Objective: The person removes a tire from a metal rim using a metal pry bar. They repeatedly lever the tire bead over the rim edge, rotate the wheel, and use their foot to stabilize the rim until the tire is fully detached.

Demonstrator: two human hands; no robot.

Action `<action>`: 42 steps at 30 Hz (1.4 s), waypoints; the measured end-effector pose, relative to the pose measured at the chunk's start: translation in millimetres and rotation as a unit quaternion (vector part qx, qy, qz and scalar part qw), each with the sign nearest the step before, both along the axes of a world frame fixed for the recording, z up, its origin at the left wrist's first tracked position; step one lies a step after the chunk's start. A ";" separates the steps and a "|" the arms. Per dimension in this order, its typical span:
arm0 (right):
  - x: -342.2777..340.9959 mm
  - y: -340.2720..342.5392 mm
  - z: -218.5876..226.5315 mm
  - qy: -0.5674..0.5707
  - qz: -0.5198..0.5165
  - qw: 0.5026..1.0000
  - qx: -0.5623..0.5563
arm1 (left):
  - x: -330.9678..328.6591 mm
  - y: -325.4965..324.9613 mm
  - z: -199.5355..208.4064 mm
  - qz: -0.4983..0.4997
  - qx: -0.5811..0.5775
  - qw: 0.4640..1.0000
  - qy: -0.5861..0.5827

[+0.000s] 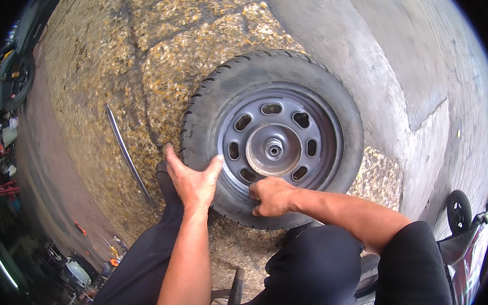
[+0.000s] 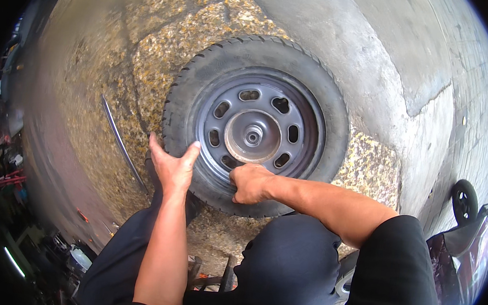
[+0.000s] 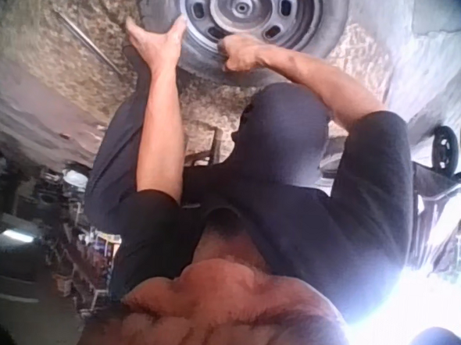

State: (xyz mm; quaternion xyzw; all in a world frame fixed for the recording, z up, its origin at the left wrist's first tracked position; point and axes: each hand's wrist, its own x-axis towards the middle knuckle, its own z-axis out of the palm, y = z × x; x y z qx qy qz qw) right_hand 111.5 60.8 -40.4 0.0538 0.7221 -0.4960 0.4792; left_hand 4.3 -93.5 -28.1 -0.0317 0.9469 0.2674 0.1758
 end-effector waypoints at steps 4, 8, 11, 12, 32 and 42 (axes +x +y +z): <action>6.7 -8.5 6.4 0.011 -0.041 0.999 0.008 | -0.7 29.1 24.4 -0.065 -0.130 0.989 -0.009; -12.1 -24.5 6.9 0.043 -0.150 0.988 -0.017 | -36.8 45.0 24.0 -0.150 -0.131 0.980 0.025; -37.3 -32.5 -1.4 0.059 -0.238 0.968 -0.045 | -52.0 49.7 14.3 -0.207 -0.129 0.964 0.105; -43.9 -34.0 -3.3 0.059 -0.255 0.963 -0.068 | -54.1 50.7 12.5 -0.199 -0.162 0.962 0.092; -57.0 14.2 -21.9 0.559 0.258 0.772 0.160 | -75.2 60.2 24.1 -0.284 -0.192 0.938 0.060; -96.1 -9.8 -5.8 0.469 0.413 0.753 0.208 | -71.4 63.8 21.4 -0.302 -0.203 0.929 0.061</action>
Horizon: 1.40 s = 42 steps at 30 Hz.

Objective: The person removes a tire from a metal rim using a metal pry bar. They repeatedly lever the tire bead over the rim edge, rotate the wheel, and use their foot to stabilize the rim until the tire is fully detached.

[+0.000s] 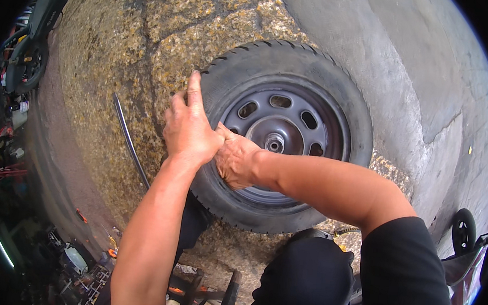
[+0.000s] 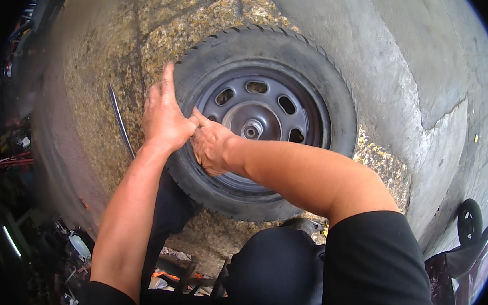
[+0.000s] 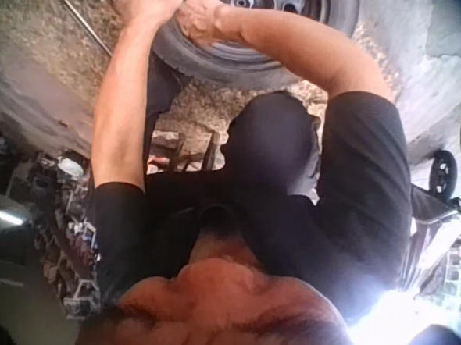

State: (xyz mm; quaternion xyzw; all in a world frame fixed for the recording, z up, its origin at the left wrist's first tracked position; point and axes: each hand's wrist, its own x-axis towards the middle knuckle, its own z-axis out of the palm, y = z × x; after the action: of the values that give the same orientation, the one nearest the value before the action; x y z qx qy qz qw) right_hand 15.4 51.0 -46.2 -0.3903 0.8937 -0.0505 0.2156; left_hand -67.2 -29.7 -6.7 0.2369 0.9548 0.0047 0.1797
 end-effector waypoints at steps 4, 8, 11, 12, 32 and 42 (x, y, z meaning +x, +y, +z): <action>6.5 0.9 -2.7 0.021 -0.029 0.999 -0.038 | -0.8 4.5 0.7 -0.002 -0.018 1.000 -0.013; 19.0 1.6 -12.2 0.052 -0.083 0.992 -0.074 | 1.4 1.7 -2.2 -0.006 -0.002 1.000 -0.012; 27.3 1.3 -19.8 0.040 -0.113 0.986 -0.117 | 4.1 -4.1 -5.1 -0.001 0.006 1.000 -0.012; 29.7 1.2 -21.7 0.059 -0.120 0.983 -0.126 | 4.4 -5.7 -5.7 0.002 0.007 1.000 -0.012; 120.4 13.8 21.4 -0.368 -0.404 0.758 -0.356 | 17.5 -12.5 -7.0 0.022 0.024 0.999 -0.014; 130.8 -5.3 8.3 -0.327 -0.418 0.802 -0.274 | 29.2 -23.9 -17.2 0.013 0.092 0.995 0.022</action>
State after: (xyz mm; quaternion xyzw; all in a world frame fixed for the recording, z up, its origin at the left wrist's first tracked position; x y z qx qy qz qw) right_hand 146.2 45.7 -37.8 0.0177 0.7952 -0.5035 0.3374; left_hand -38.0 -53.6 -23.9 0.2396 0.9572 0.0894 0.1358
